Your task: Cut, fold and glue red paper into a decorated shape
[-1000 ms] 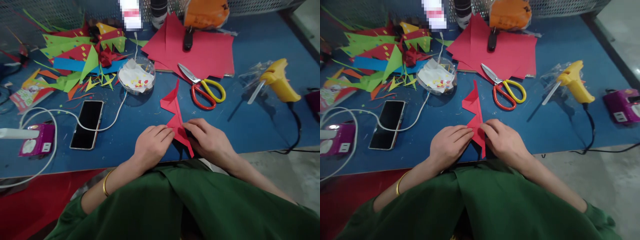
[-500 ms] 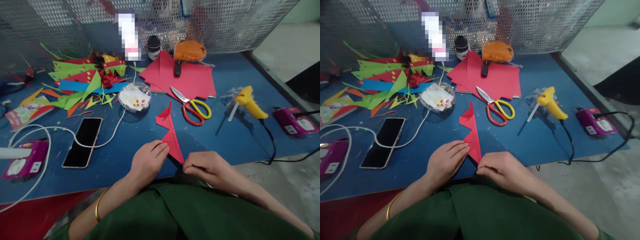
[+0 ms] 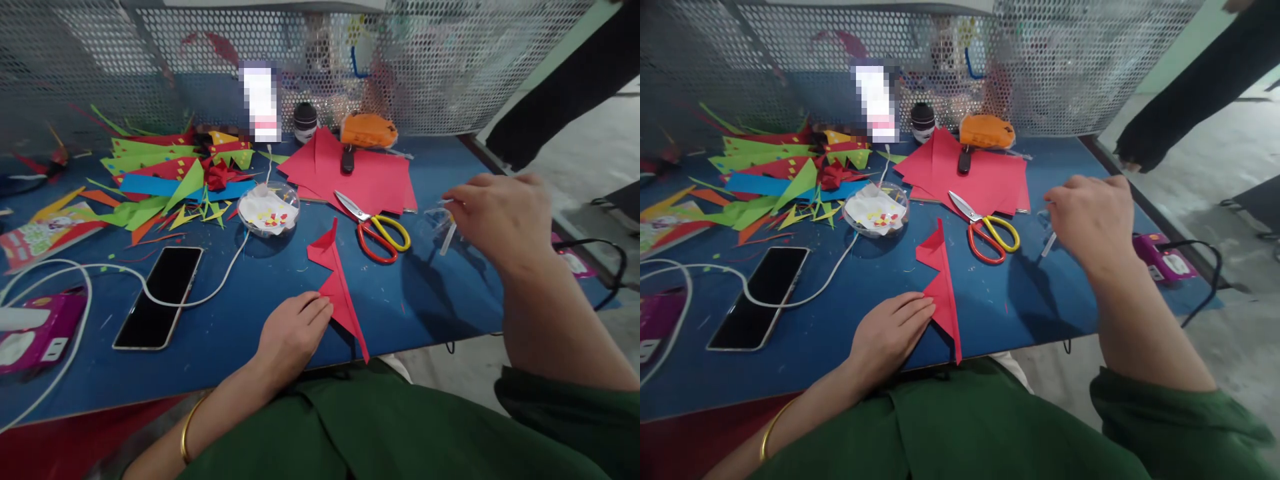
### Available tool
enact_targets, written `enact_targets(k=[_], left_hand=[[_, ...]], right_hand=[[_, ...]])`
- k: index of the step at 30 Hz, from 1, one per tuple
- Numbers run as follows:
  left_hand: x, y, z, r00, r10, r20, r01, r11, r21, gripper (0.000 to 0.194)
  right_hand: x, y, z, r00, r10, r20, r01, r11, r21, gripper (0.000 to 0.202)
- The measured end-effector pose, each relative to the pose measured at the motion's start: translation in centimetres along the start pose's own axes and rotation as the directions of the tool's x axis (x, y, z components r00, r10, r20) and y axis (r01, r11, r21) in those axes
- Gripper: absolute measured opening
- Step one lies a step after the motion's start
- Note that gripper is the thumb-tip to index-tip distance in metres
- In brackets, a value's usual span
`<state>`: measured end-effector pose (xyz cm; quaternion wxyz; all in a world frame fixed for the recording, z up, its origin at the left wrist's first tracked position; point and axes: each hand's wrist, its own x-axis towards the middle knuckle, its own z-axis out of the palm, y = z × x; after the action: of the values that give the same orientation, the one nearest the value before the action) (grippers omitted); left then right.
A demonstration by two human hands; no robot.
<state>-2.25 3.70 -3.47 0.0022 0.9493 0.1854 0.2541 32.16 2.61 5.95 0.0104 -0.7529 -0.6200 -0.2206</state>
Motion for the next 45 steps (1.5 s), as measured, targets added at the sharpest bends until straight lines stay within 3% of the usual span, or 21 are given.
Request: enact_targets(k=[5,9,12,15,18,21,24,25,27,28,29,30,31,35,40,42,45], left_hand=[[0.0,0.0,0.0,1.000,-0.003,-0.001,0.003,1.000,-0.014,0.022],[0.0,0.0,-0.1,1.000,-0.013,0.002,0.014,1.000,-0.022,0.021],[-0.1,0.0,-0.1,1.000,-0.012,-0.003,0.012,0.999,-0.036,0.020],[-0.1,-0.1,-0.1,1.000,-0.006,-0.006,0.005,0.999,-0.044,0.021],[0.0,-0.1,0.0,1.000,-0.003,-0.011,0.002,0.999,-0.037,0.020],[0.0,-0.1,0.0,1.000,-0.002,-0.015,0.002,0.999,-0.036,0.019],[0.1,0.0,-0.1,1.000,-0.001,-0.001,0.001,0.999,-0.044,0.019],[0.1,0.0,-0.1,1.000,0.002,0.001,-0.002,0.999,-0.045,0.019],[0.1,0.0,-0.1,1.000,0.005,-0.002,-0.005,0.999,-0.044,0.018],[0.1,0.1,-0.1,1.000,0.005,-0.005,-0.005,0.999,-0.042,0.018],[0.1,0.1,0.0,1.000,0.005,-0.007,-0.005,0.999,-0.040,0.017],[0.0,0.1,0.1,1.000,0.004,-0.007,-0.005,0.999,-0.037,0.017],[0.0,0.1,0.1,1.000,0.005,-0.008,-0.006,0.999,-0.032,0.017],[-0.2,0.2,0.1,1.000,0.013,0.004,-0.013,1.000,-0.005,0.019],[-0.2,0.3,0.0,1.000,0.013,0.009,-0.012,1.000,-0.004,0.020],[-0.3,0.4,0.0,1.000,-0.002,-0.008,0.002,1.000,-0.021,0.019],[-0.3,0.4,0.1,0.999,-0.017,-0.027,0.016,0.999,-0.039,0.017]], right_hand=[[2.1,0.1,2.8,0.969,-0.200,0.146,0.192,0.979,0.063,0.017],[3.0,-1.1,5.5,0.945,-0.264,0.194,0.254,0.964,0.073,0.026],[3.6,-1.7,6.1,0.936,-0.280,0.213,0.272,0.960,0.068,0.030],[4.7,-1.0,5.0,0.959,-0.216,0.186,0.213,0.976,0.033,0.035],[6.7,1.3,3.0,0.996,-0.049,0.073,0.052,0.998,-0.043,0.057],[8.6,3.8,1.4,0.995,0.095,-0.021,-0.097,0.991,-0.096,0.081],[9.0,4.0,0.1,0.991,0.127,-0.032,-0.129,0.986,-0.102,0.090],[8.6,3.3,-0.3,0.986,0.153,-0.061,-0.159,0.983,-0.091,0.089],[6.6,1.1,-1.3,0.949,0.259,-0.177,-0.269,0.962,-0.036,0.061],[5.2,-0.4,-1.8,0.935,0.262,-0.239,-0.267,0.964,0.010,0.049],[3.5,-1.8,-2.2,0.970,0.069,-0.231,-0.055,0.996,0.067,0.039],[1.6,-3.3,-2.5,0.966,-0.134,-0.223,0.167,0.977,0.136,0.050],[-0.2,-4.7,-2.6,0.944,-0.265,-0.197,0.298,0.940,0.164,0.062],[-6.6,-9.2,-1.0,0.860,-0.456,-0.228,0.509,0.738,0.443,0.047],[-10.3,-12.0,0.9,0.815,-0.557,-0.157,0.498,0.535,0.682,0.049],[-10.6,-12.1,0.8,0.851,-0.502,-0.153,0.416,0.468,0.779,0.050],[-10.7,-12.1,0.5,0.934,-0.343,-0.104,0.266,0.467,0.843,0.049]])
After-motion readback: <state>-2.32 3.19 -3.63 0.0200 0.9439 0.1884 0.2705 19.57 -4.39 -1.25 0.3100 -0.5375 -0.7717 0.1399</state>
